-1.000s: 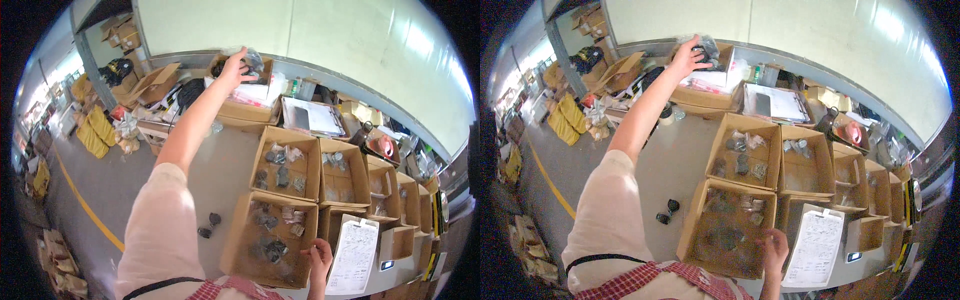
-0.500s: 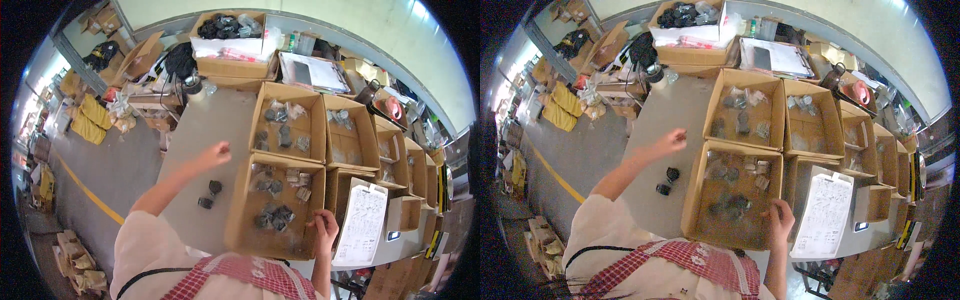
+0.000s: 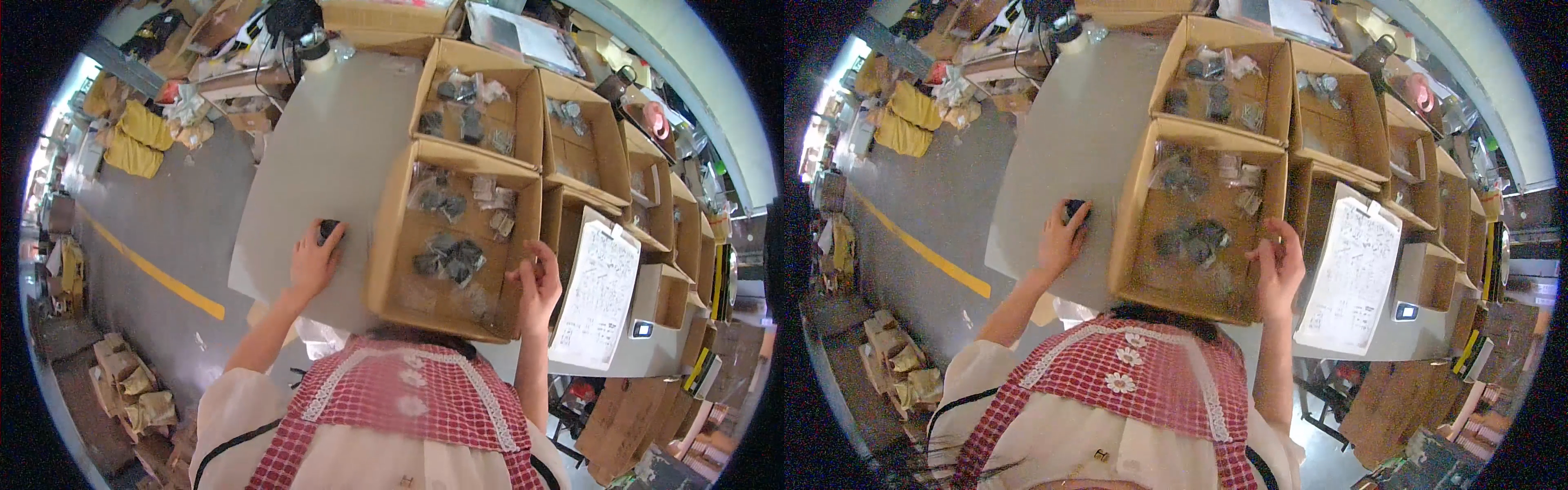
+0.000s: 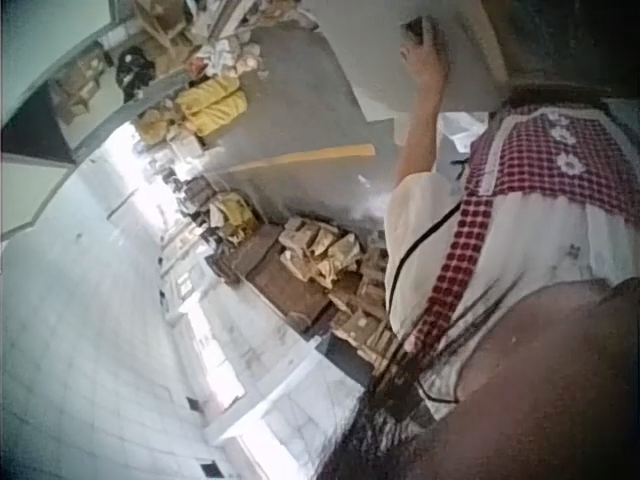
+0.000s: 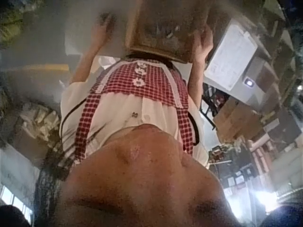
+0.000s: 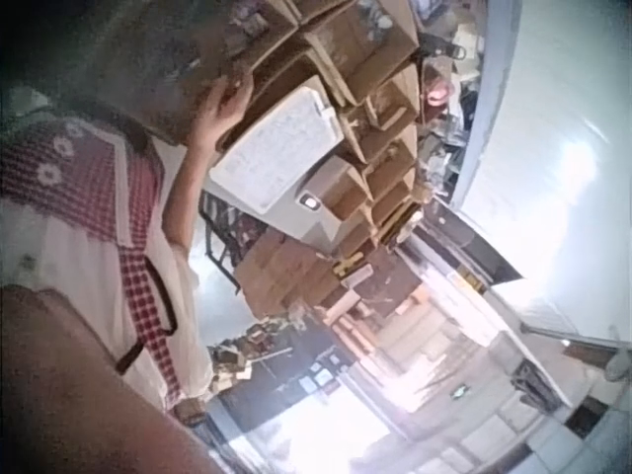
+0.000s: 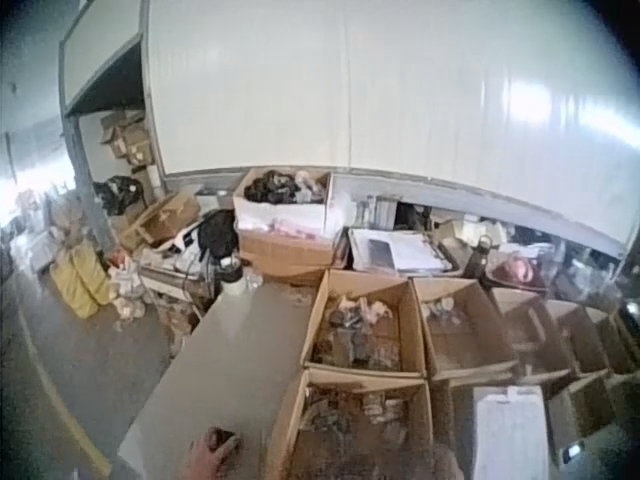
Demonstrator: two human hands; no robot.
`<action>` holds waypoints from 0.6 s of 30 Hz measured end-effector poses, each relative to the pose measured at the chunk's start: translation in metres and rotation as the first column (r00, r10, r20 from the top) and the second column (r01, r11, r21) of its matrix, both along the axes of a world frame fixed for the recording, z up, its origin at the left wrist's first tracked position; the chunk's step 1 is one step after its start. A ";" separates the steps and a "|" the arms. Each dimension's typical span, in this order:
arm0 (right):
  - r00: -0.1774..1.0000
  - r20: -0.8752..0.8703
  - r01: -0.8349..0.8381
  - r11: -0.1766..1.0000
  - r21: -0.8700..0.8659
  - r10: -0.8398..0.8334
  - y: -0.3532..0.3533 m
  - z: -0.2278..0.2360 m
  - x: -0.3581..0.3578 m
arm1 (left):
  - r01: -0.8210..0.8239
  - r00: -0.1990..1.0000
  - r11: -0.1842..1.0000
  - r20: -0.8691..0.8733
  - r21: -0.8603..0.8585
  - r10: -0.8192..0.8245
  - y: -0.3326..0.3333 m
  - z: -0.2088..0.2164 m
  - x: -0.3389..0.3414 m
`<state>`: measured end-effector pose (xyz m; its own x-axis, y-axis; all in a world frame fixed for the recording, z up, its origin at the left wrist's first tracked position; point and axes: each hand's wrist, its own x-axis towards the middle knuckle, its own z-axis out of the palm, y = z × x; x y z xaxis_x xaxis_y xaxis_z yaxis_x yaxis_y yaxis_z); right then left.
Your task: The person sorts black plastic mechanical parts from large cardboard boxes and places them into smaller plastic bags before placing the bags into a designated box on the workbench.
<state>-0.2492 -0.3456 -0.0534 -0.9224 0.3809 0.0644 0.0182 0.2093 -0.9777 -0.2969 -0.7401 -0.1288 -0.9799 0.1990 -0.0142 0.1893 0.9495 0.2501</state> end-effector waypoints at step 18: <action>0.841 0.279 -0.539 0.674 0.505 0.464 -0.013 0.005 -0.003 | -0.699 0.713 -0.134 0.700 0.702 -0.048 0.027 0.032 0.045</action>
